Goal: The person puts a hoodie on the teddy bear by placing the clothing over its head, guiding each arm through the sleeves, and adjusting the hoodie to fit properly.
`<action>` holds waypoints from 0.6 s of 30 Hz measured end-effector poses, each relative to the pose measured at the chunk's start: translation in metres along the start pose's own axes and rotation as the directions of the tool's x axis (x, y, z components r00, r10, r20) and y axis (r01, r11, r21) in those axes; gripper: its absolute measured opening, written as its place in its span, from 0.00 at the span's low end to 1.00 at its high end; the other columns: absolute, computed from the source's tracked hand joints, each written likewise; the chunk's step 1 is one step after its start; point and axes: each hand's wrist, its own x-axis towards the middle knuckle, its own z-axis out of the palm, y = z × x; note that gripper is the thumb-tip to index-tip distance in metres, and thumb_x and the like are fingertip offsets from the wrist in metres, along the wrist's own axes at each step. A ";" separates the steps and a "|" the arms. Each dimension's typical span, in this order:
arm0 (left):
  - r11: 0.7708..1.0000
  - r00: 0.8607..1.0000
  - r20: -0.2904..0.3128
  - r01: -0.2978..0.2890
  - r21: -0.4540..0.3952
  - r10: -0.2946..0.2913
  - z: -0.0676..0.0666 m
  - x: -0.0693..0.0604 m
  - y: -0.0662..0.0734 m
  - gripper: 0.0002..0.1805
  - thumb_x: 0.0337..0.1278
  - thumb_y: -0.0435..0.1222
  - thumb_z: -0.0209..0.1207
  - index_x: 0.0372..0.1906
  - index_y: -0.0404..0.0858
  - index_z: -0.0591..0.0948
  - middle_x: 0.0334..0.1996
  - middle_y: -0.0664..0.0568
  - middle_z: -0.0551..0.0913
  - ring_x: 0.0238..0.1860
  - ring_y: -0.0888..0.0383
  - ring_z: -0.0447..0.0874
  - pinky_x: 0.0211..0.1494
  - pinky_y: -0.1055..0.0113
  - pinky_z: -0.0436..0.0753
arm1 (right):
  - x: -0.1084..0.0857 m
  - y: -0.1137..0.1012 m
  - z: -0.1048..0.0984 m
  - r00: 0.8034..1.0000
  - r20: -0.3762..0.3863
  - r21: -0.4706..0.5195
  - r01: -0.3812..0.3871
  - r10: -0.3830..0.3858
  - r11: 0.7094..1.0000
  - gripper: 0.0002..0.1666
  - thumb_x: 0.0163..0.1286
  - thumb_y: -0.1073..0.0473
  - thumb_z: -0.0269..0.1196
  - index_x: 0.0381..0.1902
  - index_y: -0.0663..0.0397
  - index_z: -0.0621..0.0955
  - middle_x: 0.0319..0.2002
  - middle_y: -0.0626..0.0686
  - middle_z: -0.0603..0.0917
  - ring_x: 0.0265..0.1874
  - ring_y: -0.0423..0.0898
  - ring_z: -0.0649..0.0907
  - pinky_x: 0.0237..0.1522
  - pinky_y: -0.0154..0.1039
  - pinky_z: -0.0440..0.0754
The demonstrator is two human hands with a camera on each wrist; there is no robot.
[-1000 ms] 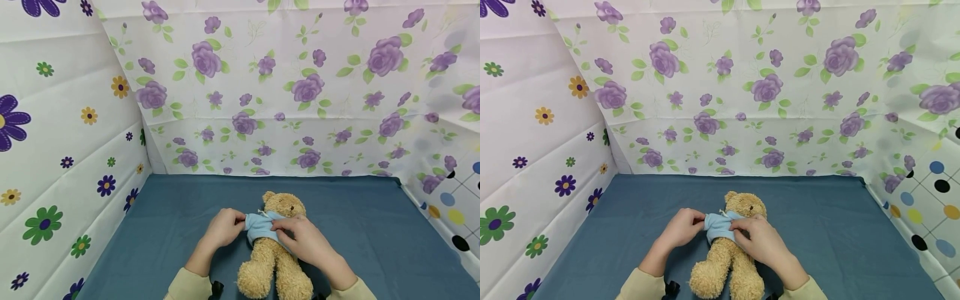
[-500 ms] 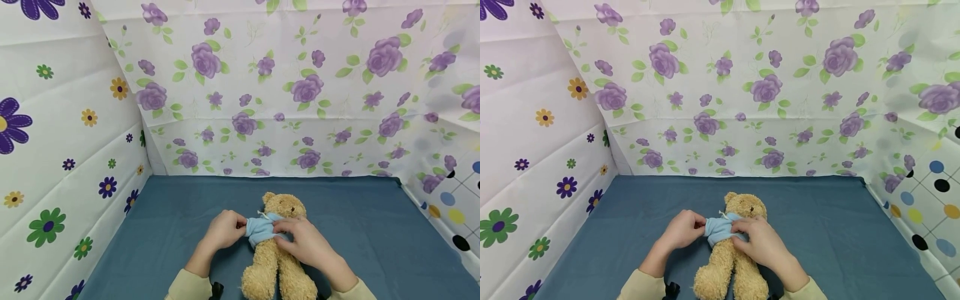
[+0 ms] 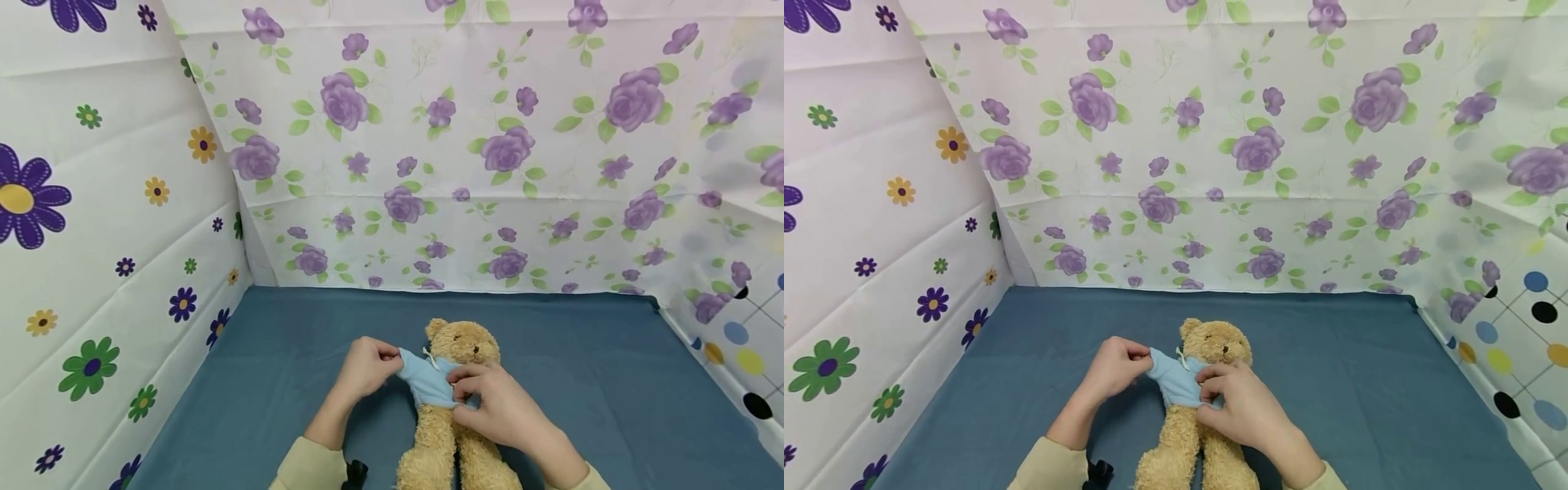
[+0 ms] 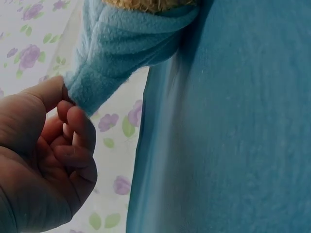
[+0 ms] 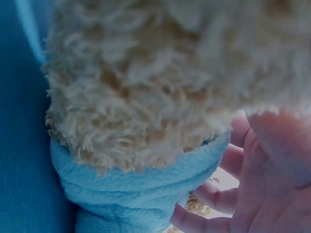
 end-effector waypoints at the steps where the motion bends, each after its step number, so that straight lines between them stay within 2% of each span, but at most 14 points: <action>1: 1.000 1.000 -0.002 0.011 -0.015 -0.011 -0.001 0.001 0.000 0.10 0.63 0.29 0.64 0.43 0.33 0.93 0.21 0.53 0.86 0.17 0.59 0.80 0.24 0.66 0.77 | -0.001 0.000 0.000 1.000 0.001 -0.002 -0.001 0.001 1.000 0.19 0.65 0.63 0.69 0.27 0.26 0.82 0.52 0.39 0.88 0.48 0.43 0.84 0.51 0.49 0.77; 5: 0.995 0.999 0.012 0.051 -0.091 -0.050 -0.003 0.005 -0.002 0.10 0.63 0.30 0.65 0.45 0.32 0.93 0.27 0.49 0.89 0.19 0.53 0.84 0.26 0.62 0.78 | -0.001 -0.001 -0.001 1.000 -0.010 -0.008 0.000 0.000 1.000 0.21 0.63 0.64 0.69 0.22 0.27 0.79 0.50 0.37 0.87 0.46 0.41 0.82 0.50 0.49 0.76; 7: 0.987 0.996 0.035 0.089 -0.136 -0.085 -0.004 0.006 -0.003 0.11 0.63 0.31 0.65 0.45 0.33 0.93 0.29 0.48 0.90 0.20 0.52 0.84 0.27 0.61 0.79 | -0.001 0.000 -0.001 1.000 -0.015 -0.010 -0.002 0.001 1.000 0.21 0.63 0.64 0.69 0.21 0.28 0.77 0.50 0.36 0.87 0.46 0.42 0.82 0.51 0.50 0.77; 10: 0.972 0.988 0.085 0.141 -0.187 -0.127 -0.006 0.006 -0.009 0.11 0.67 0.32 0.64 0.47 0.32 0.92 0.34 0.48 0.89 0.23 0.53 0.85 0.31 0.58 0.82 | 0.000 0.001 0.001 1.000 -0.005 -0.015 -0.002 0.002 1.000 0.19 0.65 0.62 0.69 0.24 0.30 0.76 0.53 0.37 0.86 0.50 0.44 0.82 0.53 0.53 0.77; 12: 0.967 0.984 0.113 0.156 -0.203 -0.135 -0.008 0.006 -0.013 0.11 0.71 0.33 0.63 0.49 0.32 0.89 0.34 0.47 0.88 0.26 0.51 0.86 0.32 0.56 0.83 | 0.000 0.003 0.001 1.000 0.010 0.002 0.003 -0.003 1.000 0.16 0.69 0.60 0.70 0.30 0.31 0.76 0.57 0.39 0.85 0.54 0.47 0.81 0.55 0.56 0.76; 15: 0.969 0.988 0.115 0.129 -0.212 -0.106 -0.014 0.004 -0.014 0.06 0.74 0.33 0.61 0.48 0.34 0.83 0.34 0.48 0.85 0.30 0.47 0.85 0.31 0.55 0.80 | -0.001 0.006 0.001 1.000 0.018 0.050 0.003 -0.004 0.999 0.14 0.72 0.57 0.73 0.42 0.31 0.79 0.67 0.46 0.80 0.63 0.54 0.79 0.58 0.61 0.76; 18: 0.984 0.994 0.102 0.062 -0.167 -0.046 -0.020 -0.001 -0.005 0.08 0.74 0.35 0.64 0.41 0.37 0.76 0.29 0.51 0.77 0.25 0.52 0.76 0.30 0.60 0.74 | -0.003 0.008 -0.002 1.000 0.005 0.084 -0.031 0.030 0.996 0.21 0.70 0.55 0.77 0.52 0.30 0.79 0.74 0.52 0.73 0.71 0.62 0.74 0.62 0.67 0.76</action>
